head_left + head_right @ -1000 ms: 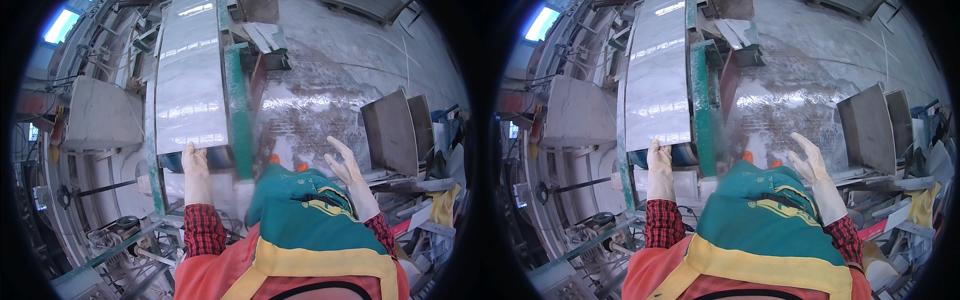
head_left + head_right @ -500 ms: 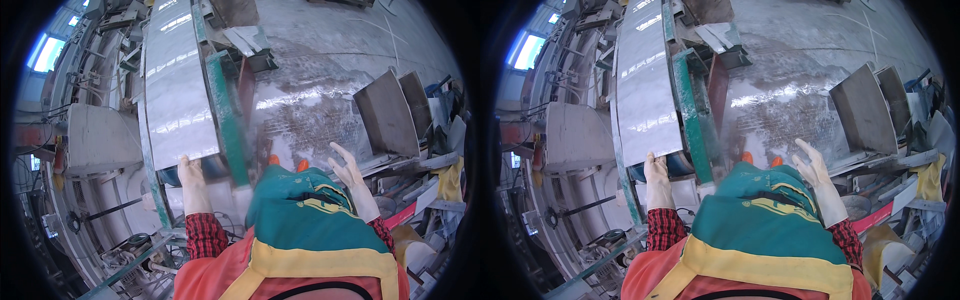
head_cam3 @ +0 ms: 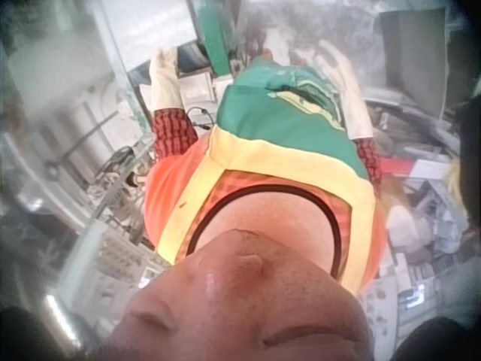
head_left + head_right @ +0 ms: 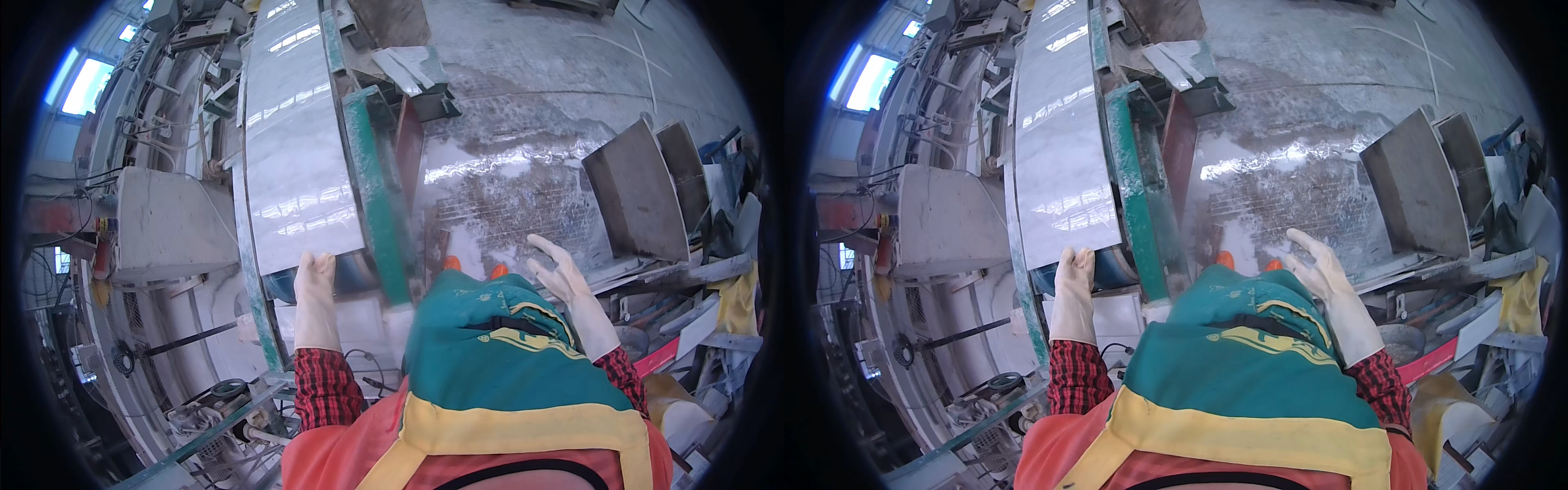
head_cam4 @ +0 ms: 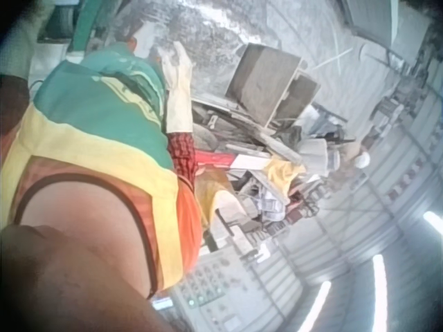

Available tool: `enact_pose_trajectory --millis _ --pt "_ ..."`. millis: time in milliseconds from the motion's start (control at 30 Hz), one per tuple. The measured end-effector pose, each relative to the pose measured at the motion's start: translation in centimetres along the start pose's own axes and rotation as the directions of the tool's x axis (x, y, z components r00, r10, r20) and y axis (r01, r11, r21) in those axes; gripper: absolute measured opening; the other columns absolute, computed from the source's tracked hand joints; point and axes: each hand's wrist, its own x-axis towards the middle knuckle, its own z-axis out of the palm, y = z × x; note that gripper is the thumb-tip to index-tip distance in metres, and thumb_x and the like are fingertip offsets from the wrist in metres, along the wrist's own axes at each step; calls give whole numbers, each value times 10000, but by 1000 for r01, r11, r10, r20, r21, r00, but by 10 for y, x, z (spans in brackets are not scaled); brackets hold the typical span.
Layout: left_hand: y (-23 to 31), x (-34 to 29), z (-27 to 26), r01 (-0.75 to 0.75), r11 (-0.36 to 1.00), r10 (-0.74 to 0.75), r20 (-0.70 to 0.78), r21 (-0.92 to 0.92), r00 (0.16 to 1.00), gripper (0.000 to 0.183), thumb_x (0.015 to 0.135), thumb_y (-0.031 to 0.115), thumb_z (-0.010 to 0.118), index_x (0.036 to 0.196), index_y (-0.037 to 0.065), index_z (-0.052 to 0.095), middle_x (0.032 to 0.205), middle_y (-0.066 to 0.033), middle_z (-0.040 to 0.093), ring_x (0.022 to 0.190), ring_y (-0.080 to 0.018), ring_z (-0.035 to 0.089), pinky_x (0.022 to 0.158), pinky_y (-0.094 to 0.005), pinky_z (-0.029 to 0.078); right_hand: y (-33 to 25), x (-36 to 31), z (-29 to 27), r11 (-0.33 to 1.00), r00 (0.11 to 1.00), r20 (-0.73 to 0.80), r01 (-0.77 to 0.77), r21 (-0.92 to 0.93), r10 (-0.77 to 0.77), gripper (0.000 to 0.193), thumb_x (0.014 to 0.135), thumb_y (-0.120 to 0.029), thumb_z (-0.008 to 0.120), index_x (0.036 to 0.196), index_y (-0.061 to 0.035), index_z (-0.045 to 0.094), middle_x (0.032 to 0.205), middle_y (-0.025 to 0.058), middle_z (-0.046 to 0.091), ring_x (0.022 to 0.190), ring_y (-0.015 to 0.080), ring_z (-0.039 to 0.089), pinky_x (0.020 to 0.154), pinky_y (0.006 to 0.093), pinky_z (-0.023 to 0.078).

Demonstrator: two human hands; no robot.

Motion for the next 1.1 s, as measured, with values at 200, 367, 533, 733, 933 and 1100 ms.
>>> enact_pose_trajectory --millis 200,367,533,733,933,1100 --pt "-4 -39 43 -241 970 242 -46 11 969 445 925 162 646 1244 -61 431 1095 -193 601 930 -284 657 797 -343 606 77 -10 -30 997 981 -183 72 10 -69 502 842 -162 662 1322 -32 589 1336 182 601 1281 292 538 1092 359 394" --pt "2 -63 71 -576 745 582 94 338 808 581 978 205 585 1463 95 285 1164 -165 609 907 -219 641 830 -343 583 189 -64 -99 998 764 -645 -41 -50 -1 463 856 -115 654 1299 6 590 1296 186 622 1255 267 556 1085 355 392" --pt "-6 -76 118 -490 696 156 555 525 817 344 1013 314 555 1102 -14 605 921 -83 662 758 -133 629 681 -275 530 275 -162 -169 833 331 -942 -506 -223 -51 469 931 -260 612 1313 6 559 1315 216 586 1239 358 539 1072 402 401" --pt "-55 -39 135 -312 59 -377 310 948 873 395 998 410 526 945 32 631 702 -78 649 559 -194 629 491 -322 496 427 -256 -191 503 187 -973 -859 -95 136 568 984 -413 495 1357 14 506 1392 231 506 1303 381 443 1108 440 340" --pt "-63 -29 125 -336 15 -280 326 942 903 496 985 451 494 861 -13 617 676 -167 678 524 -274 653 500 -364 545 361 -223 -161 466 31 -1000 -884 -25 4 505 1000 -420 450 1258 -5 579 1259 214 598 1173 380 541 1014 454 418" --pt "-76 -54 131 -383 -114 -133 368 917 920 507 997 431 434 867 -29 604 654 -157 669 525 -265 648 532 -365 563 342 -229 -194 425 -110 -960 -879 215 258 437 993 -443 447 1167 -89 636 1069 169 680 960 389 639 850 491 499"
